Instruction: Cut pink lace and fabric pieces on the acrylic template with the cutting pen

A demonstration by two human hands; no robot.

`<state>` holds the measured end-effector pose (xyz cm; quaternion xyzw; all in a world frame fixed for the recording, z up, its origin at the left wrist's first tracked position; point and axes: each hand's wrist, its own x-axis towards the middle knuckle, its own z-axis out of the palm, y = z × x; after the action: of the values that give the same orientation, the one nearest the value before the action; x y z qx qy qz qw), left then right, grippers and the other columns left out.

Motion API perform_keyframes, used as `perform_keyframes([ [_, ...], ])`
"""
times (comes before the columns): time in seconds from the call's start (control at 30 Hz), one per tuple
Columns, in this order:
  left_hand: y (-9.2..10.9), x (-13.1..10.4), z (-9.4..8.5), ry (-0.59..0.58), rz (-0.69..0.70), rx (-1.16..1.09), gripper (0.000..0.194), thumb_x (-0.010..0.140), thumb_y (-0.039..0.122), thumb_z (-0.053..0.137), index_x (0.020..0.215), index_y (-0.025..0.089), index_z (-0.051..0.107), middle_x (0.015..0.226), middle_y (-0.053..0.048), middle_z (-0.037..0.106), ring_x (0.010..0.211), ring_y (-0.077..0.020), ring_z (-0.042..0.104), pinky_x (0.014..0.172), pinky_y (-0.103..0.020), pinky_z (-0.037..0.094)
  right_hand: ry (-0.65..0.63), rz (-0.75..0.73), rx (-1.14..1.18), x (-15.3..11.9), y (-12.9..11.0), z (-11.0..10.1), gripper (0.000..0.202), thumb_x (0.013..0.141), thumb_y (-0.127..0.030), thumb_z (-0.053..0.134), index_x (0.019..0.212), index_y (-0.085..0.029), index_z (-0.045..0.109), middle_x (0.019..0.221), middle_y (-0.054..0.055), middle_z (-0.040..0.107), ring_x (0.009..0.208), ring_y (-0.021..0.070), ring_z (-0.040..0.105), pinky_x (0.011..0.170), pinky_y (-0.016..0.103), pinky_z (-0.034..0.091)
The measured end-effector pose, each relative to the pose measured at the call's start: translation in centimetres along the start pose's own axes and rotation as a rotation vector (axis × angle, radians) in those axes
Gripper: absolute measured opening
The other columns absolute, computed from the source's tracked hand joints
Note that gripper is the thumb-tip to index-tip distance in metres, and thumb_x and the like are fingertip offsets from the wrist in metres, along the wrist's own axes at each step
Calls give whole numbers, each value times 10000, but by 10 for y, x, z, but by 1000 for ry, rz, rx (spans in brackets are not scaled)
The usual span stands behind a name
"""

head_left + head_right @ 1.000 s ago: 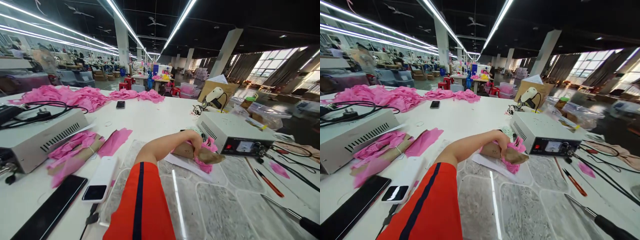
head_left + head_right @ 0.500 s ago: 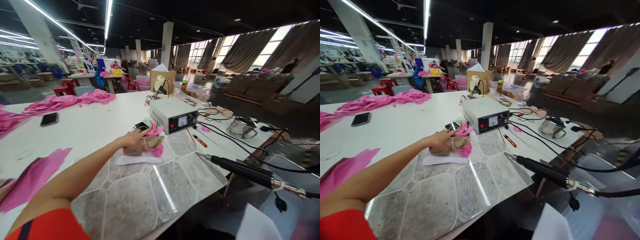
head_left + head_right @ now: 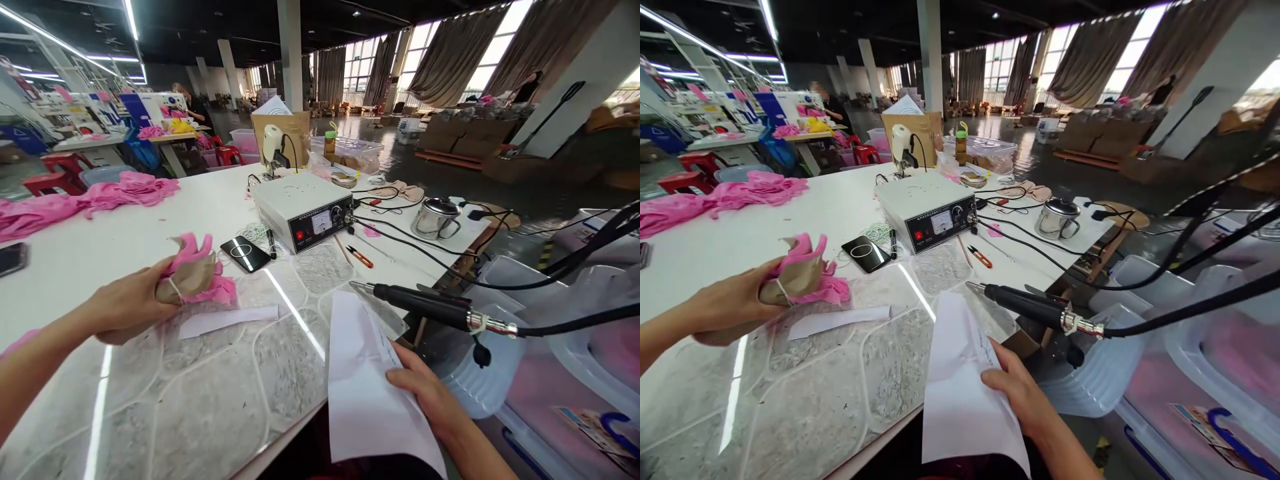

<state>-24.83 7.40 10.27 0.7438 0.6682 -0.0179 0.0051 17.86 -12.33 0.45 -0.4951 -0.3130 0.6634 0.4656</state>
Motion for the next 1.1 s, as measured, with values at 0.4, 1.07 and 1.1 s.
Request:
perform_keyframes([
  [0.4, 92, -76, -2, -114, 507, -735, 662, 716, 520, 663, 1273, 180, 549, 1408, -137, 471, 1313, -334, 396, 1097, -452, 280, 97, -321, -116, 65, -19, 99, 732, 714, -278, 558, 1421, -228, 374, 1314, 65, 577, 1072, 288, 608, 847, 401, 515],
  [1.07, 37, -95, -24, 202, -396, -2099, 261, 857, 51, 549, 1096, 91, 648, 954, -102, 728, 789, -177, 705, 688, -242, 603, -287, -931, -1286, 147, -3, 142, 533, 766, -126, 598, 1291, -197, 544, 1330, 110, 544, 1264, 279, 446, 1069, 477, 350],
  [1.1, 36, -99, -24, 206, -416, -2098, 272, 859, 52, 546, 1111, 86, 643, 948, -108, 728, 784, -184, 708, 689, -250, 606, -290, -907, -1297, 154, -1, 142, 480, 767, -103, 582, 1238, -198, 588, 1264, 109, 588, 1204, 269, 493, 1035, 461, 378],
])
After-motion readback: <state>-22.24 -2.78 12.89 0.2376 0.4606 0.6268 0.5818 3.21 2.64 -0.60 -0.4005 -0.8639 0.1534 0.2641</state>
